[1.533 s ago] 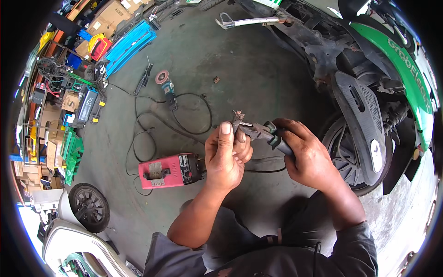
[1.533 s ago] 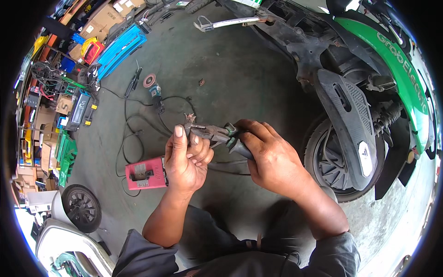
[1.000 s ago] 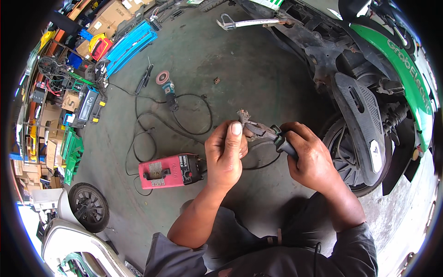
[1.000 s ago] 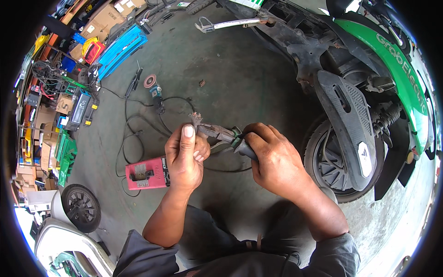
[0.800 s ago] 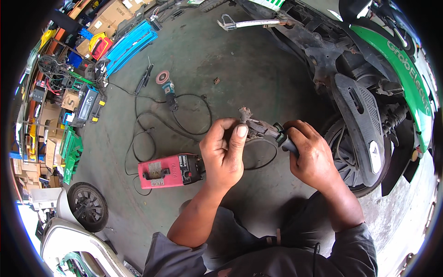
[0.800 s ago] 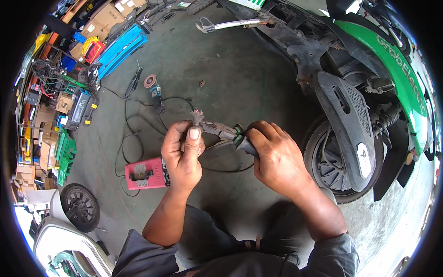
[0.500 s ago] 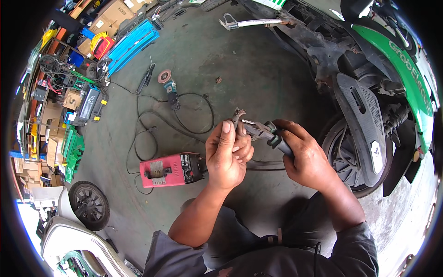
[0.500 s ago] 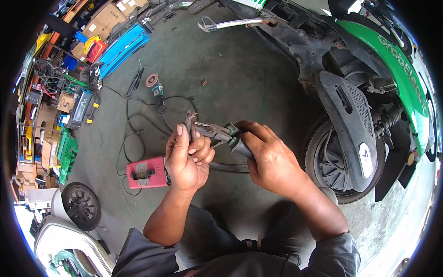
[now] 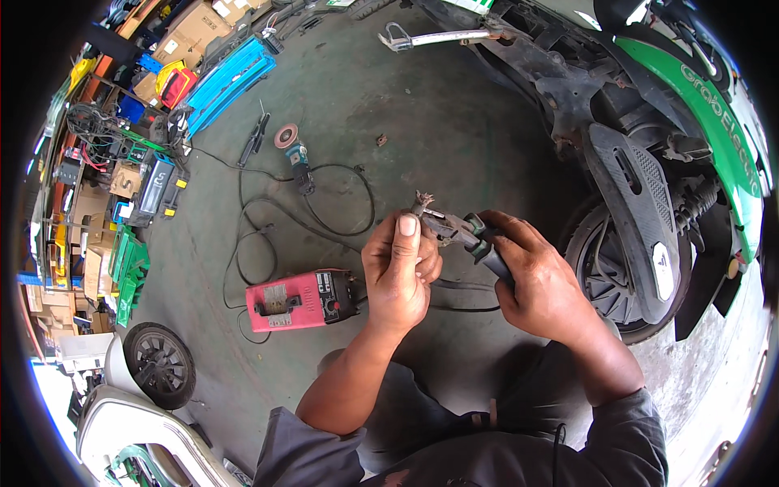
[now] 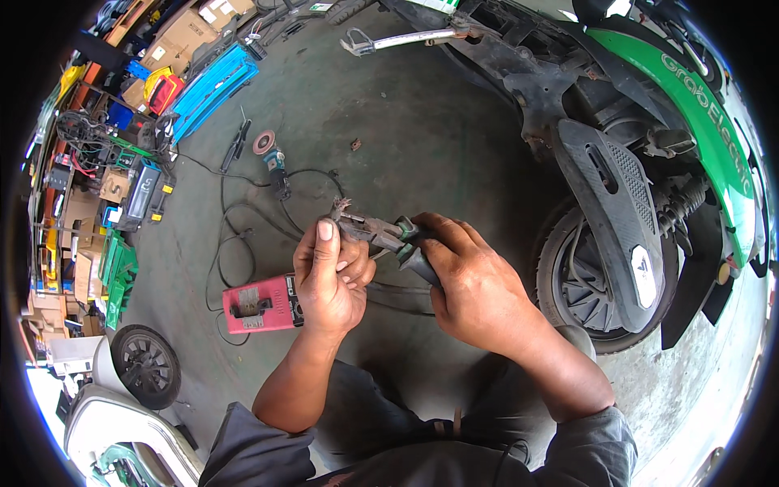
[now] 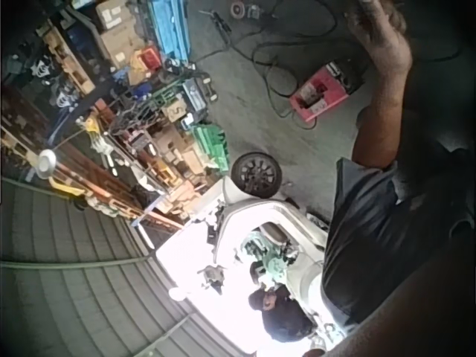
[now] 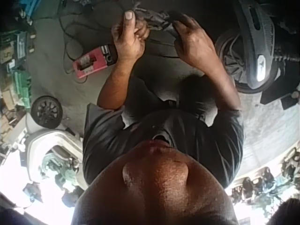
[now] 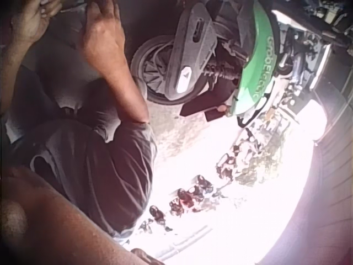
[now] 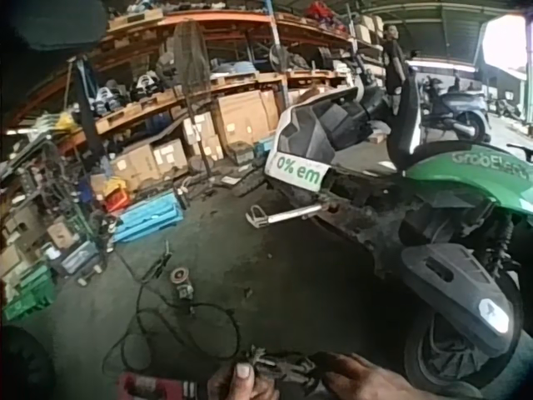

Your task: The person works on an electric scooter by stripping a wire with pliers, using locking pliers to hold a metal piece against the frame, and checking the battery and electrical connections.

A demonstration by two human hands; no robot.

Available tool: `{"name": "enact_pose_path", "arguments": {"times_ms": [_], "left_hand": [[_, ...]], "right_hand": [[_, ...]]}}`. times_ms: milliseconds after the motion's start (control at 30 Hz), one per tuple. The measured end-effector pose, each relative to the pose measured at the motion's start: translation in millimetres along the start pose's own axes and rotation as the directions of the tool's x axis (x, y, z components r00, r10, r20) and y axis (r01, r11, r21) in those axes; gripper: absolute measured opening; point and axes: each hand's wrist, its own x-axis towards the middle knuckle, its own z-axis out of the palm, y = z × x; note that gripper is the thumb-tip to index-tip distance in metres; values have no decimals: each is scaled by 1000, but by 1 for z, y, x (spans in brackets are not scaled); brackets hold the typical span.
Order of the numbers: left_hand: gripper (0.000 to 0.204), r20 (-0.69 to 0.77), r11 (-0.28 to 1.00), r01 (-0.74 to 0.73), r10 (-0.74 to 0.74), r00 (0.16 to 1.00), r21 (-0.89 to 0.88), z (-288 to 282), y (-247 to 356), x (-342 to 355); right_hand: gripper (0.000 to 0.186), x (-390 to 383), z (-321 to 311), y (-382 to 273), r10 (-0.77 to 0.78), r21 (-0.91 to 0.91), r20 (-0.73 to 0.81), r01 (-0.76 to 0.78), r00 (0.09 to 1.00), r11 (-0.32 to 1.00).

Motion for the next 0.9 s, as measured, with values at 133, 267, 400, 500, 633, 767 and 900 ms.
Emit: {"name": "enact_pose_path", "arguments": {"times_ms": [133, 267, 400, 500, 633, 767, 900], "left_hand": [[30, 5, 982, -90, 90, 996, 169, -1, -2, -2], [30, 5, 995, 0, -1, 1000, 103, 3, 1, -1], [35, 93, 986, 142, -134, 987, -82, 0, 5, -1], [38, 178, 908, 298, -255, 951, -295, -7, 9, 1], [38, 203, 848, 356, -297, 933, -393, -7, 11, 3], [38, 192, 894, 321, -271, 943, -314, -11, 6, 1], [39, 121, 931, 256, -231, 965, -261, -6, 8, 1]], "right_hand": [[41, 0, -4, -4, 1, -53, -2, -1, 1000, 999], [37, 1, -5, 9, -2, -94, -27, -1, 1000, 996], [34, 0, 2, 13, 3, -58, -70, -7, 998, 998], [32, 3, 2, 18, 138, 387, 264, -236, 955, 891], [34, 5, 3, 22, -61, 347, 74, 31, 995, 937], [40, 3, 0, 17, -21, 181, 64, 9, 998, 983], [42, 2, -2, 13, 24, 182, 96, -42, 995, 982]]}}
